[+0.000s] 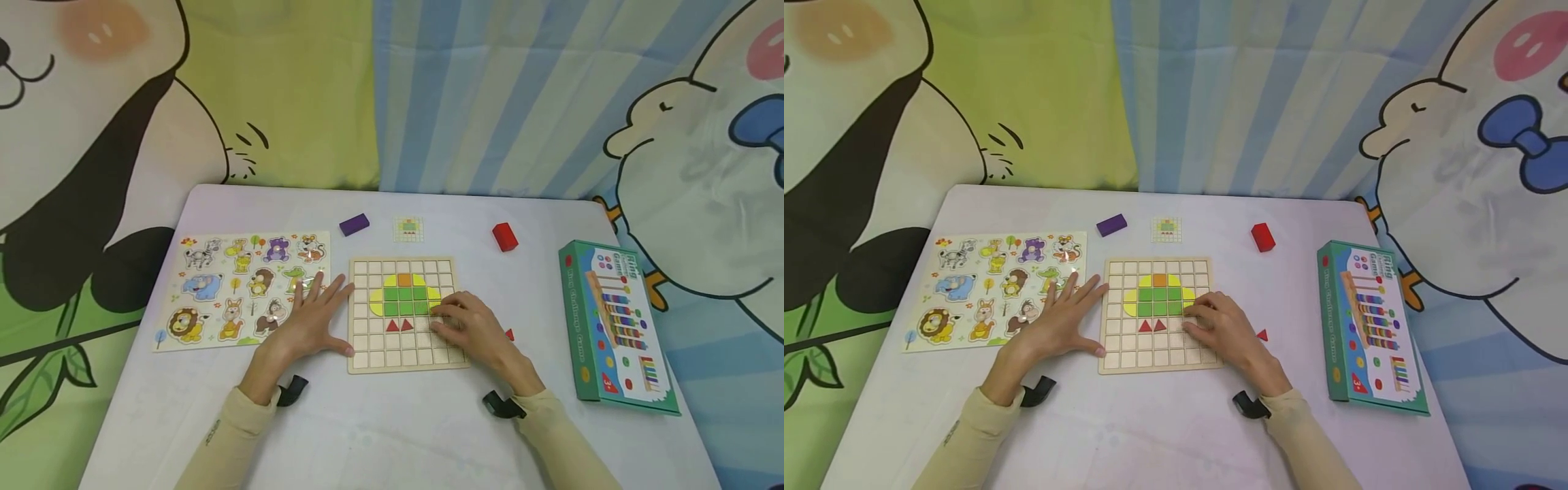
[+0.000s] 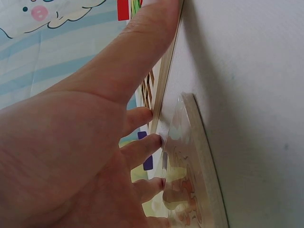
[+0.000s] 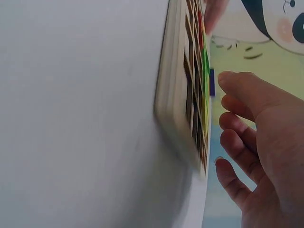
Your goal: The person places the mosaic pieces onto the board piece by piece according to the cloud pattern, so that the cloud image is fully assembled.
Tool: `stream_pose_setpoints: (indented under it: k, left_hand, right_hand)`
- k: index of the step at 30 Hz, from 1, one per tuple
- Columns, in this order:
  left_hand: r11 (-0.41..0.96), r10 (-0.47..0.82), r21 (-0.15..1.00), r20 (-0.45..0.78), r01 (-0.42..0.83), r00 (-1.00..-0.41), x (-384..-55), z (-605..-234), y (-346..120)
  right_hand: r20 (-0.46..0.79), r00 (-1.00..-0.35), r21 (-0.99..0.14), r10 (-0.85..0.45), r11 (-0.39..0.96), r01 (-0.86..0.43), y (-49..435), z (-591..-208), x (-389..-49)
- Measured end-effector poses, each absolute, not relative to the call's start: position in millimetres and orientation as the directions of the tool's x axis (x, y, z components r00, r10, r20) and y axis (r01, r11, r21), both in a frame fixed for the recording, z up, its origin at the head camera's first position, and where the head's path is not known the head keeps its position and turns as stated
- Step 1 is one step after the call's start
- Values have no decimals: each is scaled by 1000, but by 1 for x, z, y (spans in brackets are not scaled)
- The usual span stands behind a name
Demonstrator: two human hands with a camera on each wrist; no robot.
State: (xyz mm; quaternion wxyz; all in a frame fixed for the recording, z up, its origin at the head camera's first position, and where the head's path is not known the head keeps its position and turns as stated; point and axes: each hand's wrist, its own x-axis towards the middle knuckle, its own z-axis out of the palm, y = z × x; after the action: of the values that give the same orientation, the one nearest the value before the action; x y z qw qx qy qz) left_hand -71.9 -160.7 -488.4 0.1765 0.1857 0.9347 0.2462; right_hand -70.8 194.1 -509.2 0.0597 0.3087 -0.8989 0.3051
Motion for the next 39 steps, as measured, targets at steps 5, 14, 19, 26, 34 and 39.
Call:
stream_pose_setpoints:
  k: [5,14,19,26,34,39]
  left_hand:
    - [811,428,530,-245,249,-870,-72,-488,-163]
    - [814,415,533,-255,231,-873,-71,-488,-167]
    - [811,414,536,-246,232,-877,-72,-488,-169]
    - [812,411,536,-245,230,-878,-73,-489,-169]
    - [809,410,541,-239,230,-880,-72,-488,-168]
    - [809,411,541,-243,229,-879,-72,-488,-168]
  right_hand:
    - [318,-840,-507,-440,670,-543,228,-512,-66]
    - [288,-911,-468,-294,787,-402,283,-516,-47]
    - [248,-936,-460,-248,821,-340,299,-522,-36]
    - [229,-947,-470,-226,826,-311,309,-526,-32]
    - [233,-948,-496,-218,811,-309,309,-528,-33]
    - [226,-954,-501,-196,817,-286,308,-528,-32]
